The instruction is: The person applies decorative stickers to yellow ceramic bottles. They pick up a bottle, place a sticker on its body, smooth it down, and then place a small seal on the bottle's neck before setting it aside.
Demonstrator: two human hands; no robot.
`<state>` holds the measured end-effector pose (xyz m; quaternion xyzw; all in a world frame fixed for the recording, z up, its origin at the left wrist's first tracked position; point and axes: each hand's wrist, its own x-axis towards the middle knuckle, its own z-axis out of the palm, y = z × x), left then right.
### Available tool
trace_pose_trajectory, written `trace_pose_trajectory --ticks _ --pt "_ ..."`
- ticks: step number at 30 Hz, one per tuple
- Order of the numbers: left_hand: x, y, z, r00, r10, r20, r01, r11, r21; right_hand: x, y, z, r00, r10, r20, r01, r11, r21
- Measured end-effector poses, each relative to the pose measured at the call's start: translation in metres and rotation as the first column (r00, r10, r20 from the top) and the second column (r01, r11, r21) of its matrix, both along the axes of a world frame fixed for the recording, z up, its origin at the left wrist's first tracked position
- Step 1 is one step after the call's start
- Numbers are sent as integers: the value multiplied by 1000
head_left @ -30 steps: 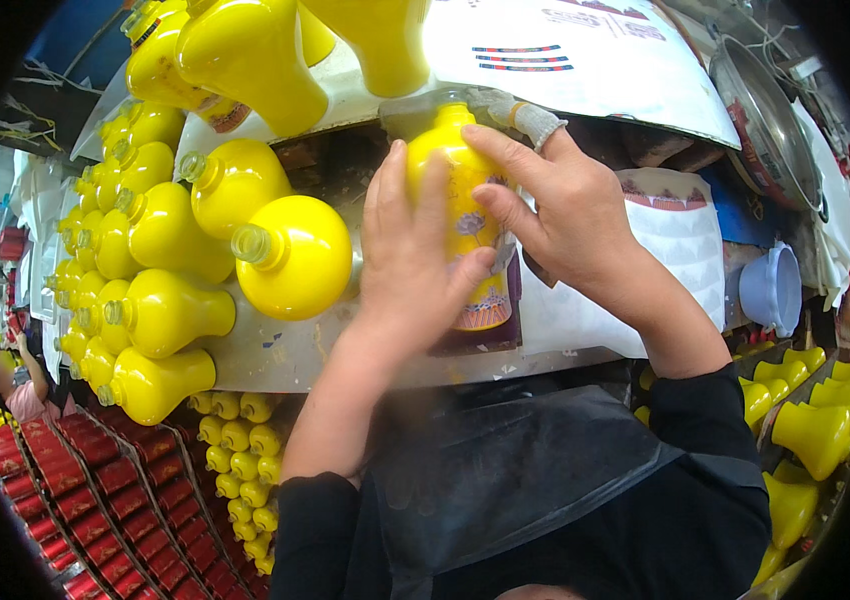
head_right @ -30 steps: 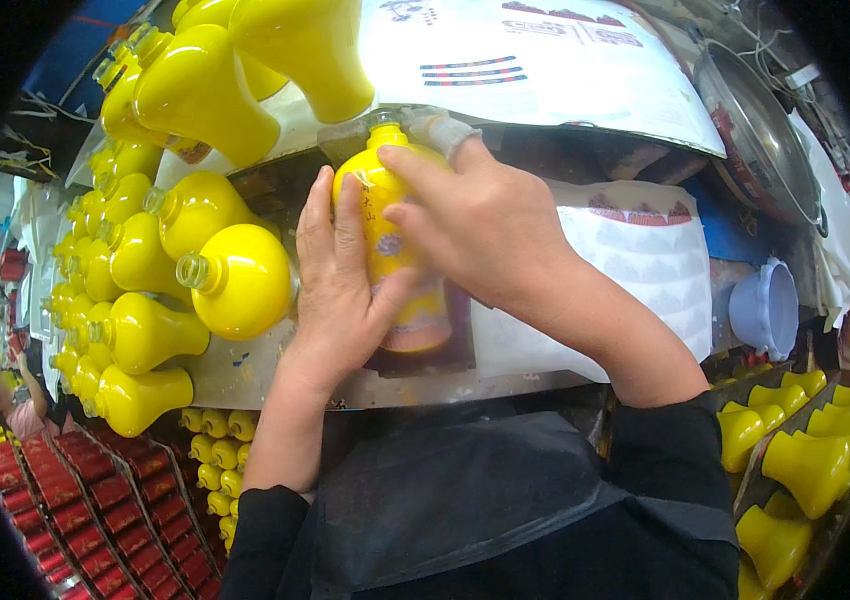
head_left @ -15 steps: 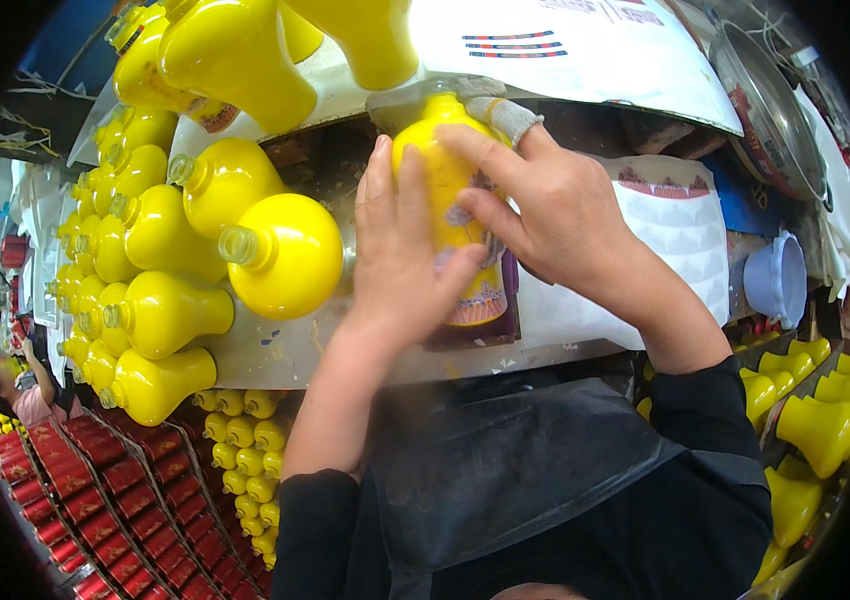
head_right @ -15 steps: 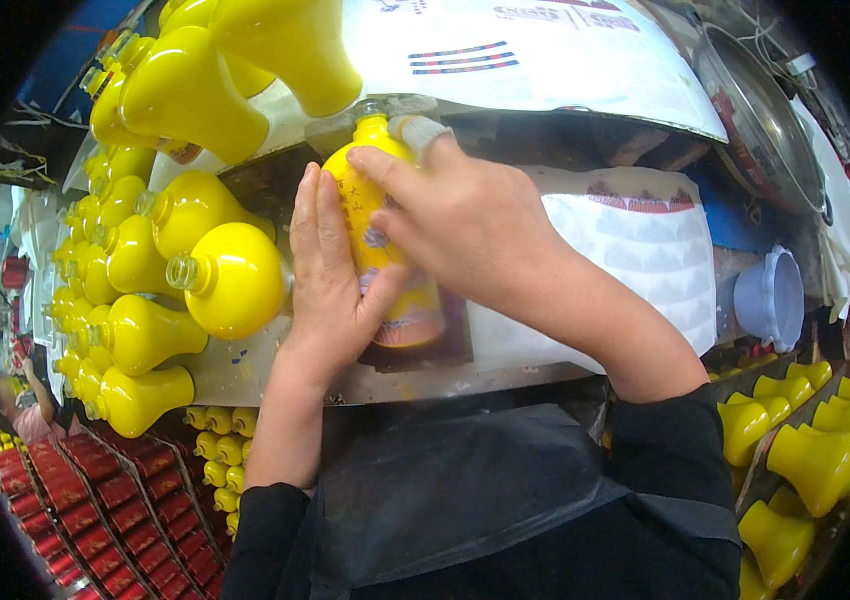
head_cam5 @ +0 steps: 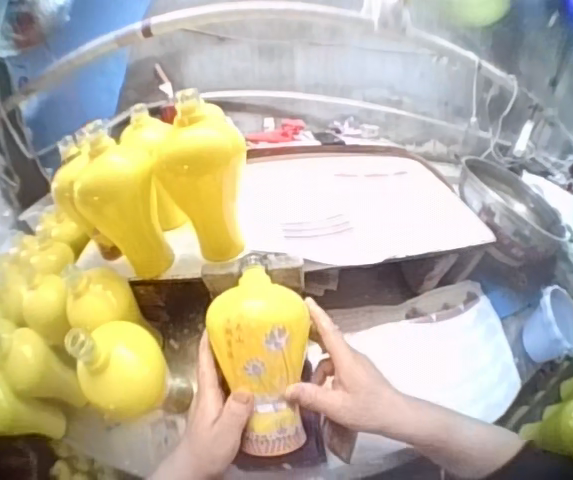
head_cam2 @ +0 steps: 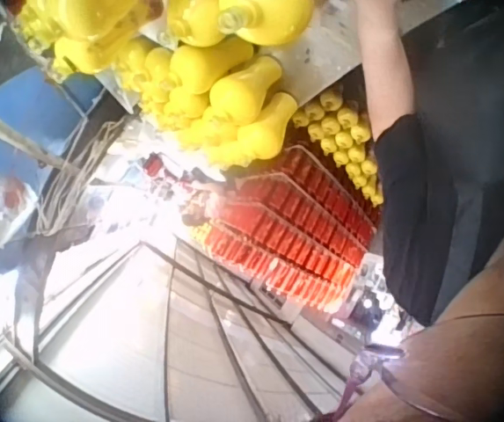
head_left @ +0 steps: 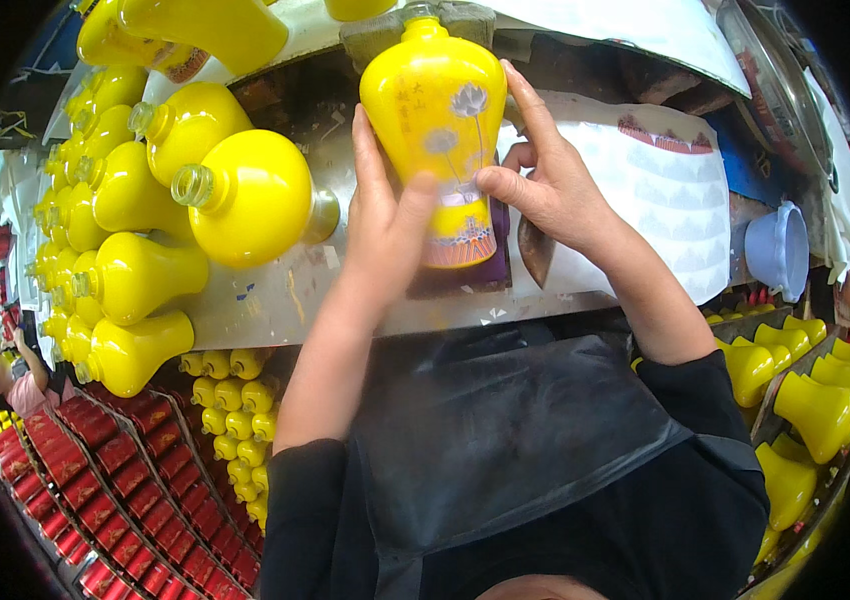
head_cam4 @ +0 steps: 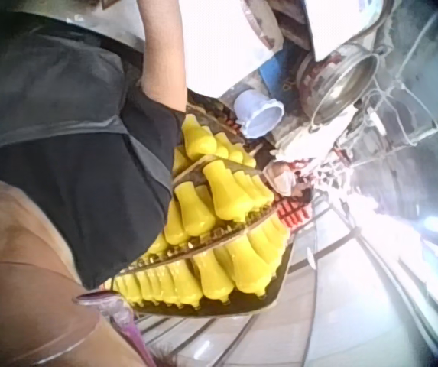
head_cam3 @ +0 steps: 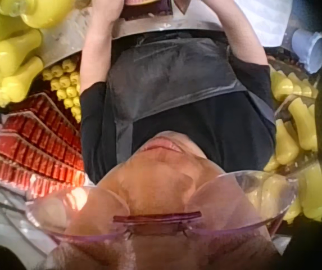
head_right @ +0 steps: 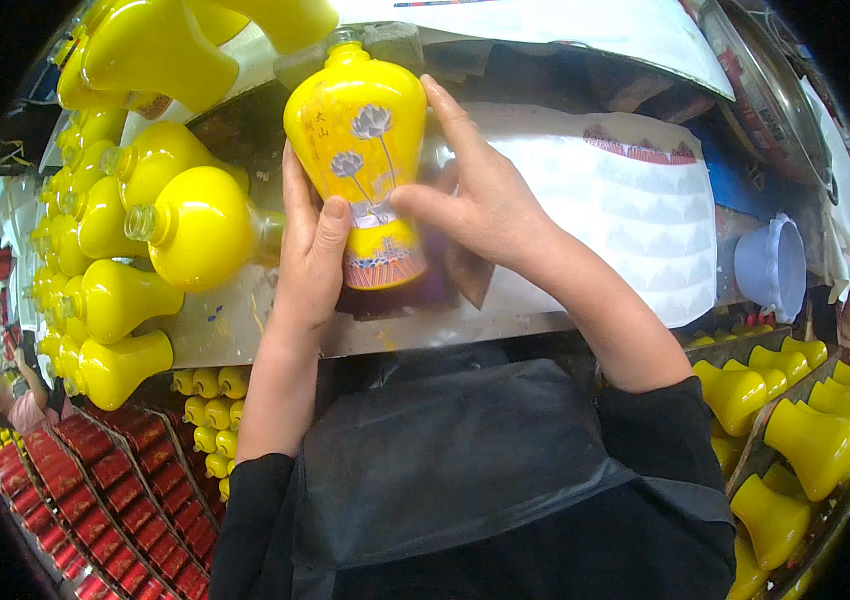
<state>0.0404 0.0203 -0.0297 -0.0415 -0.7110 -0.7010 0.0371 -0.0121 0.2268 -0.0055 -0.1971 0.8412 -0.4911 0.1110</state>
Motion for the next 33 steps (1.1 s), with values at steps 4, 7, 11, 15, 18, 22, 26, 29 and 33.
trace_pose_trajectory --ticks 4,7,11,15,18,22,26,29,33 --pt "-1 -7 3 993 -109 49 107 993 44 3 1 -7 994 34 107 -8 972 -234" --pt "-2 -9 3 991 -114 63 108 990 92 8 1 -2 986 11 168 26 975 -220" --pt "-1 -8 0 991 -124 55 114 982 152 14 -6 -1 994 -42 99 57 986 -158" --pt "-1 -3 -2 999 -52 -4 52 980 191 15 -7 -4 988 -37 151 79 956 -282" --pt "1 3 -2 1000 -8 -1 8 975 223 17 -10 -7 991 -57 123 82 975 -208" --pt "2 2 -1 1000 -14 -1 14 972 234 21 -15 -9 995 -95 23 98 981 -169" --pt "1 -1 -4 999 -38 -31 44 976 214 21 -11 -9 995 -77 65 83 992 -96" --pt "1 -3 -6 998 -42 -40 49 980 192 21 -9 -11 995 -73 67 79 993 -87" --pt "2 -4 -7 998 -51 -34 56 981 186 21 -12 -15 994 -106 -9 104 983 -148"
